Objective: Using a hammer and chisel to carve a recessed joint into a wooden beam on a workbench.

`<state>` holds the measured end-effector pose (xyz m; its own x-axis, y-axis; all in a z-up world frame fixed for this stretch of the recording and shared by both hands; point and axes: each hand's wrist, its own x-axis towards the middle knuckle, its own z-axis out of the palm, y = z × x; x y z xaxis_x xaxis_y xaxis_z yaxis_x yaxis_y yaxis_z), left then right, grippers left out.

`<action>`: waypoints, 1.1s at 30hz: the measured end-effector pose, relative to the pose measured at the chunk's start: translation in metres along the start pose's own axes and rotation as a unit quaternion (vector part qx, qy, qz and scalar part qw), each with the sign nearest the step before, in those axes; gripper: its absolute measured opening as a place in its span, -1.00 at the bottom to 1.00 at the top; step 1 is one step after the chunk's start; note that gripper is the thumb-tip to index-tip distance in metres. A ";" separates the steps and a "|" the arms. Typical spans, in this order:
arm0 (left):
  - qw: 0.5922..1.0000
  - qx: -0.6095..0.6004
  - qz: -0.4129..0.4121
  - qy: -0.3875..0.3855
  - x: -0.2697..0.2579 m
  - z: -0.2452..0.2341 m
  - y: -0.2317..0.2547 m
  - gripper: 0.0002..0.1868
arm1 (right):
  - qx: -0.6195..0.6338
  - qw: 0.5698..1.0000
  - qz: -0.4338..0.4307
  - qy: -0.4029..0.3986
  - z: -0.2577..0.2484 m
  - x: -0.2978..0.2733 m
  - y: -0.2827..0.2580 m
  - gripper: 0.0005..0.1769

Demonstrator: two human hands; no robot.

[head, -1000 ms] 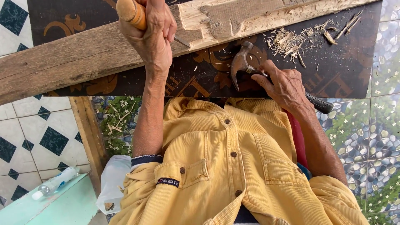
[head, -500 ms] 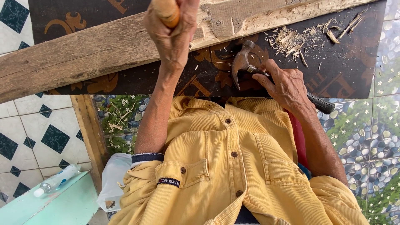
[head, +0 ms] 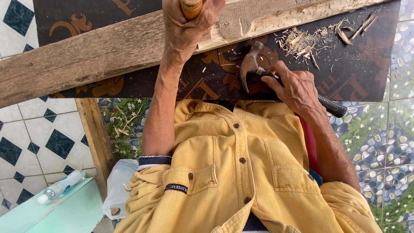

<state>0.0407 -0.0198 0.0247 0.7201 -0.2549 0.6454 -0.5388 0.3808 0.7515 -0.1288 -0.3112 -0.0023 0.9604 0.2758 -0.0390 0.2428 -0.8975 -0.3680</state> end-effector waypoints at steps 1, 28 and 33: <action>1.000 -0.001 0.001 -0.001 -0.003 -0.003 -0.003 -0.69 | -0.001 1.000 0.001 0.001 0.000 0.000 0.000 -0.65; 0.975 0.217 0.045 -0.009 0.020 0.042 -0.017 -0.59 | -0.023 0.999 0.027 -0.015 0.003 0.003 0.000 -0.57; 0.971 0.180 -0.124 0.092 -0.002 0.016 -0.052 -0.66 | -0.008 1.000 0.015 -0.013 0.001 0.002 -0.001 -0.61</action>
<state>0.0602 -0.0538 -0.0132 0.8957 -0.1232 0.4272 -0.4322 -0.0156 0.9017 -0.1273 -0.3095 -0.0035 0.9635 0.2571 -0.0740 0.2162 -0.9112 -0.3506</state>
